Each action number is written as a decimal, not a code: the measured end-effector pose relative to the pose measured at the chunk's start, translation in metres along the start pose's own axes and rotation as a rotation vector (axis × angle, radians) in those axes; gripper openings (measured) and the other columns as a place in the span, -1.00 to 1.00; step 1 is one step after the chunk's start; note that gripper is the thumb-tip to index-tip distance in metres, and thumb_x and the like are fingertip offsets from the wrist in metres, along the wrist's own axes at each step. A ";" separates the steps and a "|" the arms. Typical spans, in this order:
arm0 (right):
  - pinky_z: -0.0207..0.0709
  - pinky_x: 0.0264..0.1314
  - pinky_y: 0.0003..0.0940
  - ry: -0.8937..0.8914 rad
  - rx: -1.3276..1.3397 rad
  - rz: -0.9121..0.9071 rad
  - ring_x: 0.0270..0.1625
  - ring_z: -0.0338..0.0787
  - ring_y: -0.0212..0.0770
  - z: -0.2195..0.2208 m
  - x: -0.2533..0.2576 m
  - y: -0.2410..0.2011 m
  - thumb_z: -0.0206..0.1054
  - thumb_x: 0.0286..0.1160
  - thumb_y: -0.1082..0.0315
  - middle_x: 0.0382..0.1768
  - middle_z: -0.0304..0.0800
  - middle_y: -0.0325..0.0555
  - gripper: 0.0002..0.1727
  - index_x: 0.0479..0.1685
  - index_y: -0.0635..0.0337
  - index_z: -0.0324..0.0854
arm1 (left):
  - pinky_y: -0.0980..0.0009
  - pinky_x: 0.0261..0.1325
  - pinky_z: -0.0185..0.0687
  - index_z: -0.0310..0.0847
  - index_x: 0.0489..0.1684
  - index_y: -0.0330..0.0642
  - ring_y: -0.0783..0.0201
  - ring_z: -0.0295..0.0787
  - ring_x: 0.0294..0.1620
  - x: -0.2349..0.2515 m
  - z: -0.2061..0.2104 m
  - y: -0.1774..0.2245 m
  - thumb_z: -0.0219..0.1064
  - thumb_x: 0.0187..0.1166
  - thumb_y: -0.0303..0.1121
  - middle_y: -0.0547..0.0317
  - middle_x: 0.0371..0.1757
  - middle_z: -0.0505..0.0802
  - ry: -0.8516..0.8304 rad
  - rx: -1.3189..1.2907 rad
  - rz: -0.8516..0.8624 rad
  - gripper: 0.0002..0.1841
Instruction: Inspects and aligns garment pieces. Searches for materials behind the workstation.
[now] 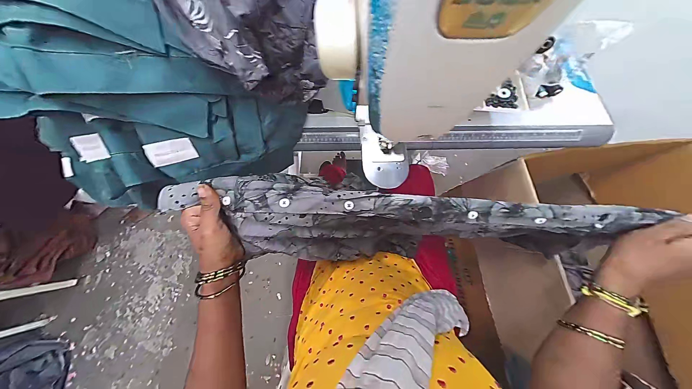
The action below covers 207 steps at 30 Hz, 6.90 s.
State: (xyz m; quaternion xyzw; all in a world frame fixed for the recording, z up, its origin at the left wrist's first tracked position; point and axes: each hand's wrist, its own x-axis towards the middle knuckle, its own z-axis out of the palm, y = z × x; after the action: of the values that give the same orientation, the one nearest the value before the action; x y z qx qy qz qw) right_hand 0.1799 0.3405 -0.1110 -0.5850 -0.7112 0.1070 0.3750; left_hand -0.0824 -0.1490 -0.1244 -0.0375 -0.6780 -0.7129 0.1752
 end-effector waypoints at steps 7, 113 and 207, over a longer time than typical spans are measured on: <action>0.45 0.46 -0.09 0.023 0.016 -0.020 0.32 0.69 0.09 -0.008 -0.011 -0.010 -0.09 0.81 0.21 0.21 0.67 0.37 -0.50 0.32 0.53 0.48 | 0.62 0.07 0.71 0.46 -0.01 -0.12 0.71 0.77 -0.19 -0.001 -0.002 0.002 -0.09 0.86 -0.40 0.62 -0.30 0.78 0.030 0.062 -0.041 -0.82; 0.76 -0.07 -0.48 -1.444 1.076 0.518 -0.28 0.85 -0.41 0.152 -0.128 -0.066 0.09 0.82 0.40 -0.27 0.86 -0.19 -0.72 0.10 0.38 0.70 | 0.50 0.12 0.59 0.60 0.26 -0.38 0.47 0.69 -0.01 -0.090 0.217 -0.059 0.11 0.81 -0.37 0.09 0.00 0.79 -0.994 0.401 -0.585 -0.71; 0.56 0.36 0.14 -0.936 0.056 0.044 0.15 0.83 0.08 0.096 -0.059 -0.004 0.35 0.63 0.41 0.05 0.87 0.17 -0.78 0.11 0.26 0.80 | -0.08 0.06 0.73 0.82 -0.09 -0.22 0.01 0.87 -0.12 -0.075 0.084 -0.024 0.48 0.51 -0.25 -0.01 -0.17 0.90 -1.278 0.827 -0.041 -0.77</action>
State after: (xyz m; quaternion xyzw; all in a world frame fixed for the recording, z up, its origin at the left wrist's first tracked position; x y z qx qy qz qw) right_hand 0.1157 0.3129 -0.1992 -0.4784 -0.7880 0.3867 0.0271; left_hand -0.0349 -0.0517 -0.1629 -0.3619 -0.8599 -0.2435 -0.2651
